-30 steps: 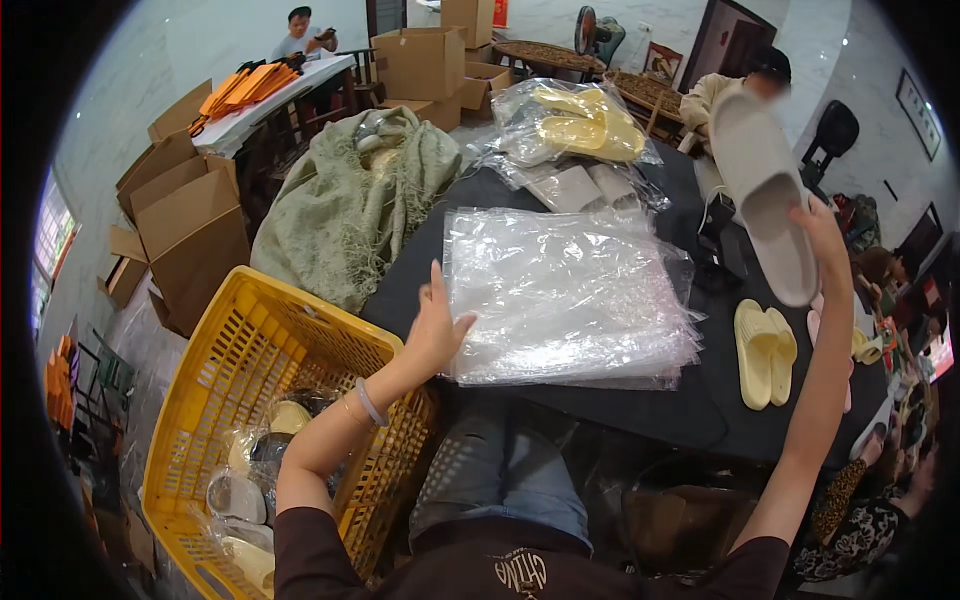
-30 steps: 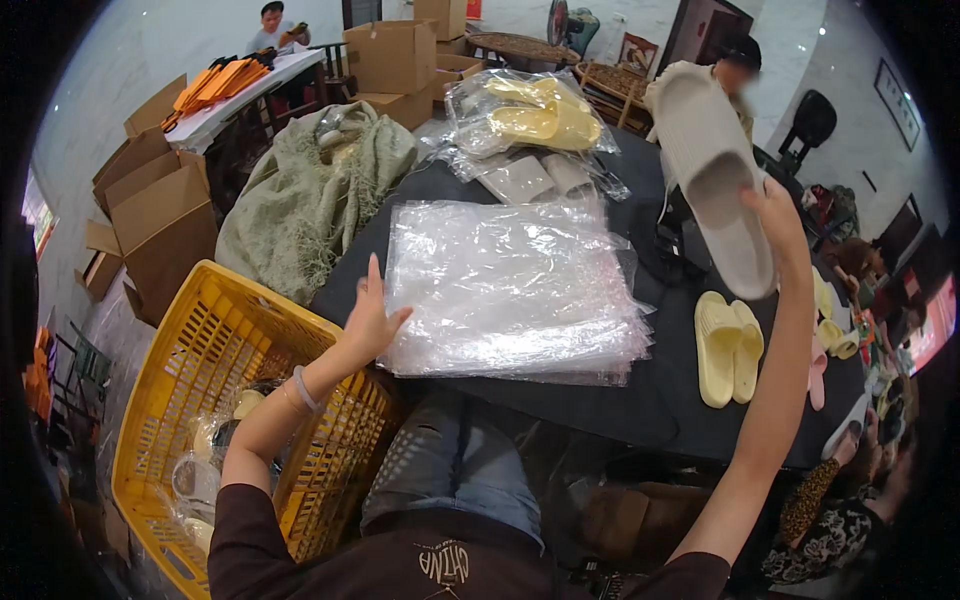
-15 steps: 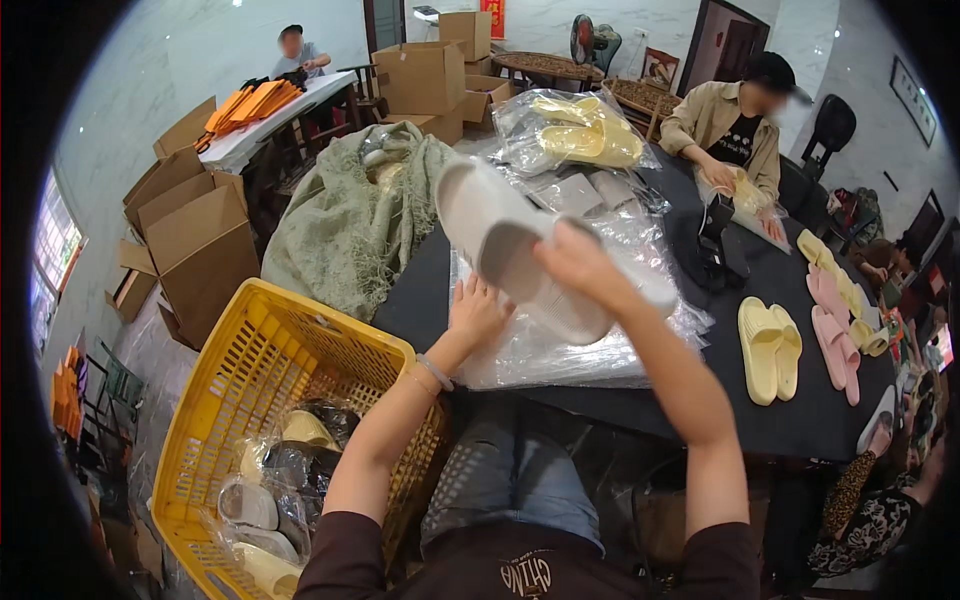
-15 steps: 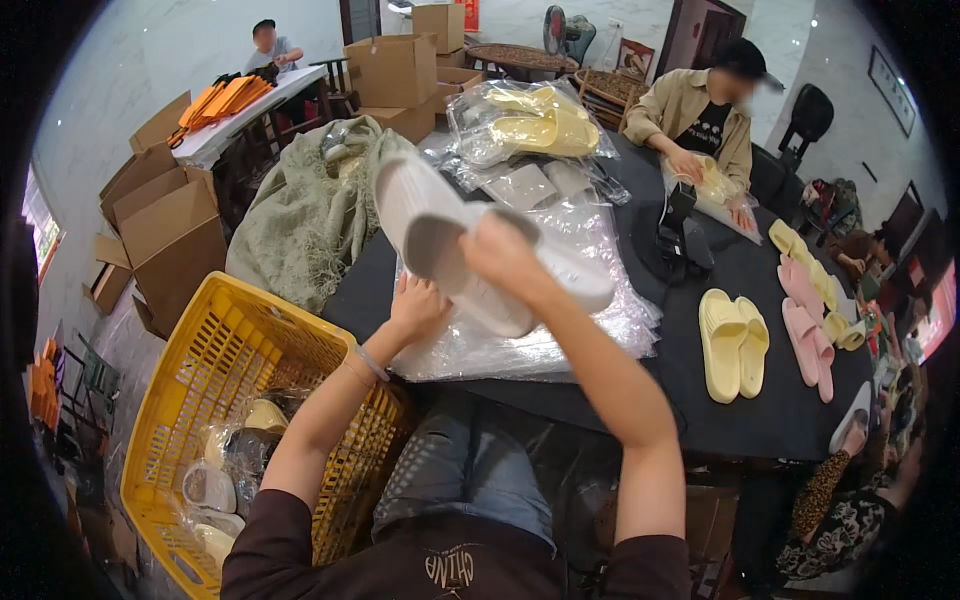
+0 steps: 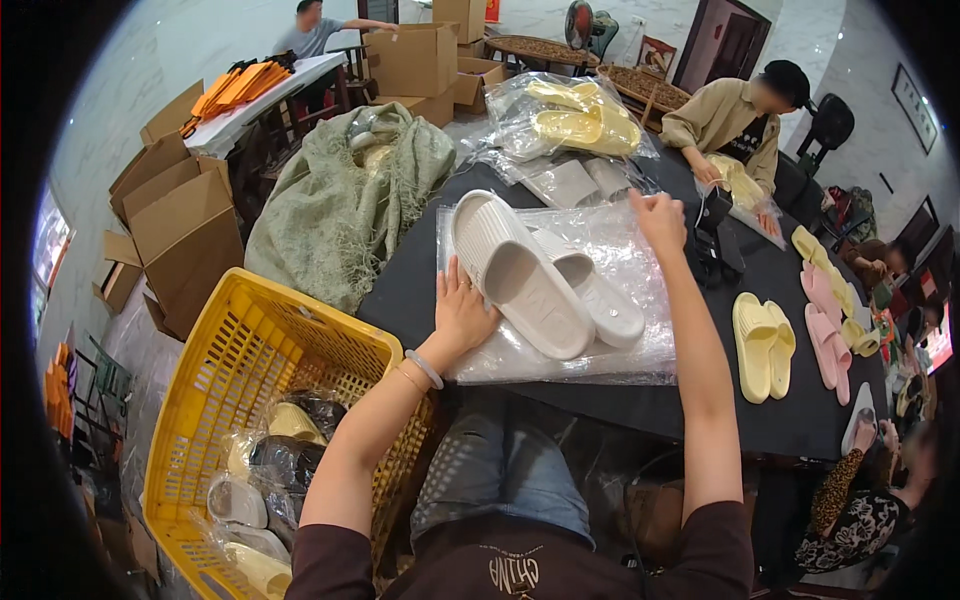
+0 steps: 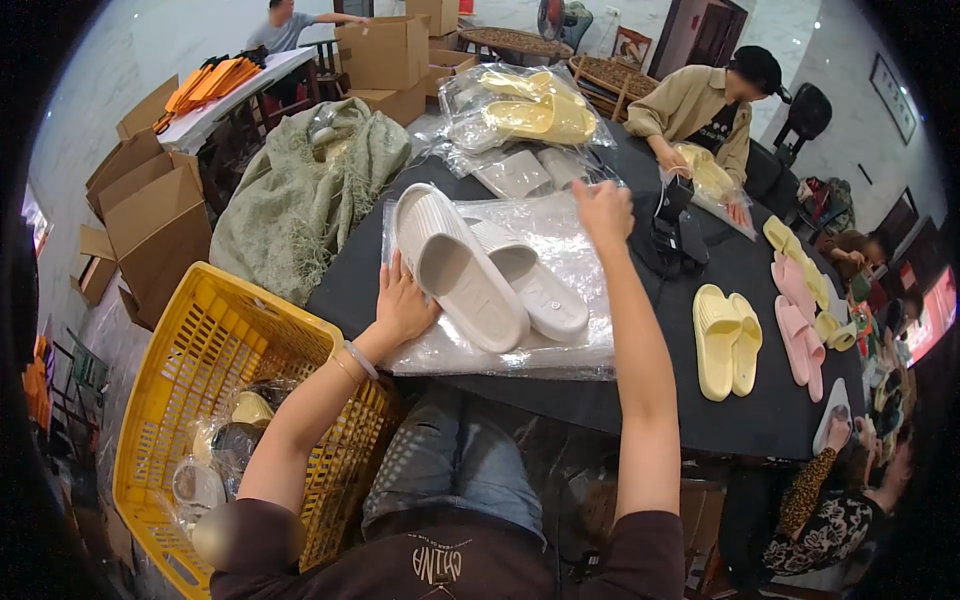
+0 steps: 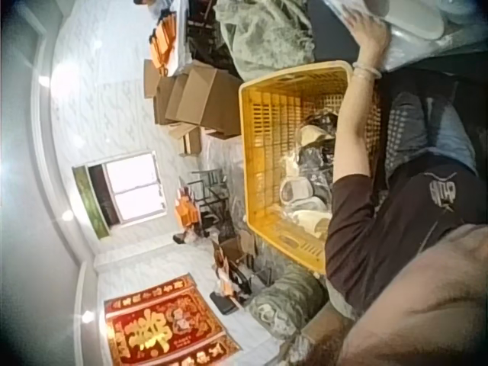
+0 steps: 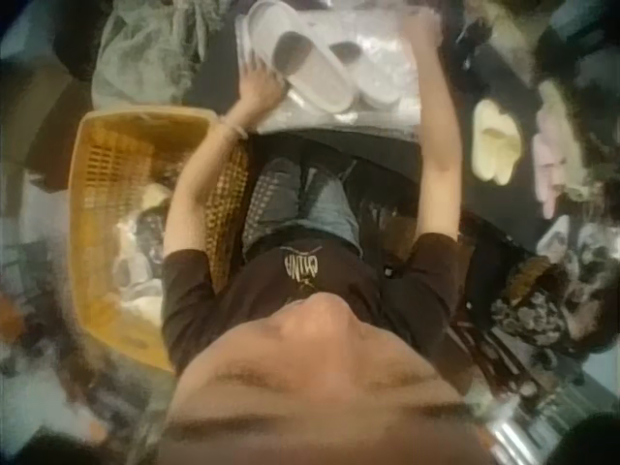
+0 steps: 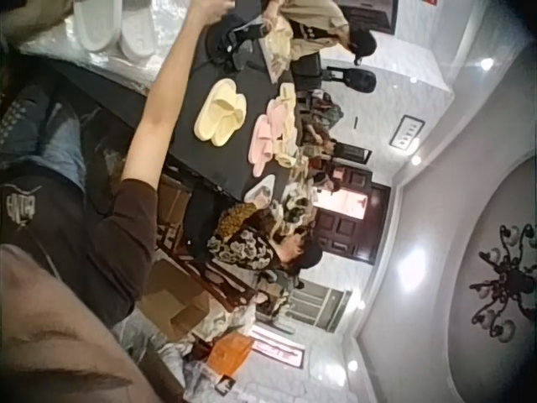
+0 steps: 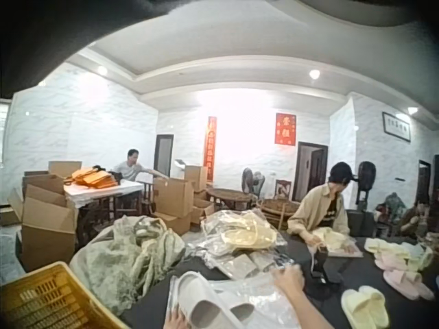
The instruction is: The person repeatedly picks up pairs of slippers from a yellow basket, places them onto a clear plastic bag on a table, and then moves the bag aside. The slippers are of various colors including black, yellow, pink, and white. The person handles the items one pair at a time in a repetitive cycle.
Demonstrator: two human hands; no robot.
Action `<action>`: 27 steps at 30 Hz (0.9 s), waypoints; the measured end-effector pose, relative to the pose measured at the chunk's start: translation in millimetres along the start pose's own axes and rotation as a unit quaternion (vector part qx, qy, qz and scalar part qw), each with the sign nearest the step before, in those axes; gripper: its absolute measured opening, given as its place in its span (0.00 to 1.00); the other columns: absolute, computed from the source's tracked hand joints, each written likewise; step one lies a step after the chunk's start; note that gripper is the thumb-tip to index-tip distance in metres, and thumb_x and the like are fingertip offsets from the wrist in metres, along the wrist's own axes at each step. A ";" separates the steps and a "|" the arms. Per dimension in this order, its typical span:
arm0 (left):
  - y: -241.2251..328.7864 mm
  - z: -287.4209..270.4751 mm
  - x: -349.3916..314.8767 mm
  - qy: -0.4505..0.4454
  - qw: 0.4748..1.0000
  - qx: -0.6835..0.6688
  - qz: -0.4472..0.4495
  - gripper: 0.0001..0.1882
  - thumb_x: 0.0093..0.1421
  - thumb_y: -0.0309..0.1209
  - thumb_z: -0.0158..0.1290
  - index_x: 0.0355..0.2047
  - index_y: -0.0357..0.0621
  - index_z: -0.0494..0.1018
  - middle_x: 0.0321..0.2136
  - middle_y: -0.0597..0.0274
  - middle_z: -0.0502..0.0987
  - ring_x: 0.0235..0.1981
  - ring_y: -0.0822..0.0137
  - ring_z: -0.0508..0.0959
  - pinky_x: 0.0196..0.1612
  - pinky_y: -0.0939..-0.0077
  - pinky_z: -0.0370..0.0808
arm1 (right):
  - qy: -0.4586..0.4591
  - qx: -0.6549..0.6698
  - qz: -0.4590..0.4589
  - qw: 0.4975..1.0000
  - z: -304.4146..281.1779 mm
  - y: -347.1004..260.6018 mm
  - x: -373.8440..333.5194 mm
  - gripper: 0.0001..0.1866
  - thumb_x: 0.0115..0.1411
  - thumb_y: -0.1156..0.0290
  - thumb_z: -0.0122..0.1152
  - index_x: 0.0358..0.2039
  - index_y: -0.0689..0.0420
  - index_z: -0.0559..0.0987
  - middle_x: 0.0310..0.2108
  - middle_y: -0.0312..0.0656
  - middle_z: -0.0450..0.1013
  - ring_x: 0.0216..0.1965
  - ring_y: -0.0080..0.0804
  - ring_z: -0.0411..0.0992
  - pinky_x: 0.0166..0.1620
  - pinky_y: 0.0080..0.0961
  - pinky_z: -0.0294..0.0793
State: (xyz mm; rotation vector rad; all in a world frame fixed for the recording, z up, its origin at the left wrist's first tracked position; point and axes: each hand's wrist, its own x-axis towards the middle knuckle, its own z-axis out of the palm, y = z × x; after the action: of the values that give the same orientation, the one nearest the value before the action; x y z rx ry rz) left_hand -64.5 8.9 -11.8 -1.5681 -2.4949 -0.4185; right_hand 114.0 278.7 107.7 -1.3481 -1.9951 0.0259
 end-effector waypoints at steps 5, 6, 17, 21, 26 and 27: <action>10.8 6.0 12.1 0.004 1.000 0.000 0.030 0.35 0.59 0.48 0.39 0.63 0.44 0.54 0.63 0.41 0.52 0.66 0.42 0.43 0.65 0.48 0.44 | -0.291 0.363 0.299 0.833 56.7 121.2 78.1 0.20 0.59 0.54 0.53 0.43 0.57 0.75 0.45 0.47 0.72 0.43 0.36 0.73 0.43 0.34 0.73; 11.6 2.6 13.2 0.003 1.000 -0.001 0.029 0.35 0.59 0.47 0.39 0.63 0.43 0.54 0.63 0.41 0.52 0.66 0.43 0.43 0.65 0.48 0.45 | -0.384 0.408 0.267 0.785 64.7 143.6 82.6 0.18 0.58 0.59 0.54 0.44 0.57 0.74 0.46 0.45 0.71 0.41 0.31 0.73 0.40 0.28 0.73; 6.5 -6.9 4.6 -0.019 1.000 0.006 0.007 0.35 0.59 0.46 0.40 0.62 0.39 0.55 0.62 0.39 0.54 0.66 0.44 0.47 0.64 0.48 0.45 | -0.407 0.272 -0.042 0.871 78.5 84.3 48.9 0.37 0.49 0.59 0.67 0.59 0.55 0.63 0.44 0.41 0.72 0.40 0.28 0.71 0.40 0.25 0.70; 5.6 -5.1 4.8 -0.025 1.000 0.005 0.004 0.35 0.59 0.46 0.41 0.62 0.39 0.56 0.62 0.38 0.54 0.66 0.44 0.47 0.64 0.48 0.45 | -0.367 0.236 -0.113 0.893 94.1 66.9 45.2 0.37 0.48 0.50 0.69 0.55 0.56 0.70 0.40 0.43 0.73 0.40 0.32 0.71 0.44 0.27 0.70; 2.7 -5.9 3.7 -0.028 1.000 0.009 0.000 0.34 0.58 0.46 0.42 0.60 0.39 0.58 0.61 0.37 0.54 0.66 0.44 0.47 0.64 0.48 0.46 | -0.447 0.232 -0.218 0.836 72.7 47.2 41.2 0.33 0.54 0.51 0.63 0.56 0.56 0.69 0.43 0.43 0.74 0.41 0.30 0.71 0.45 0.26 0.70; 3.1 -4.3 3.8 -0.021 1.000 0.004 0.003 0.34 0.58 0.46 0.42 0.60 0.39 0.59 0.61 0.36 0.55 0.66 0.44 0.47 0.64 0.48 0.46 | -0.449 0.236 -0.202 0.837 71.1 48.5 41.9 0.31 0.56 0.52 0.61 0.55 0.56 0.69 0.43 0.43 0.74 0.40 0.30 0.72 0.45 0.26 0.70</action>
State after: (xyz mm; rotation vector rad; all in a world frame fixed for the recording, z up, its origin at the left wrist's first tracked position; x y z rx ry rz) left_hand -63.4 12.0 -6.2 -1.5972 -2.5186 -0.3797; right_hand 104.4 360.4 58.8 -0.5755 -2.7310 1.0587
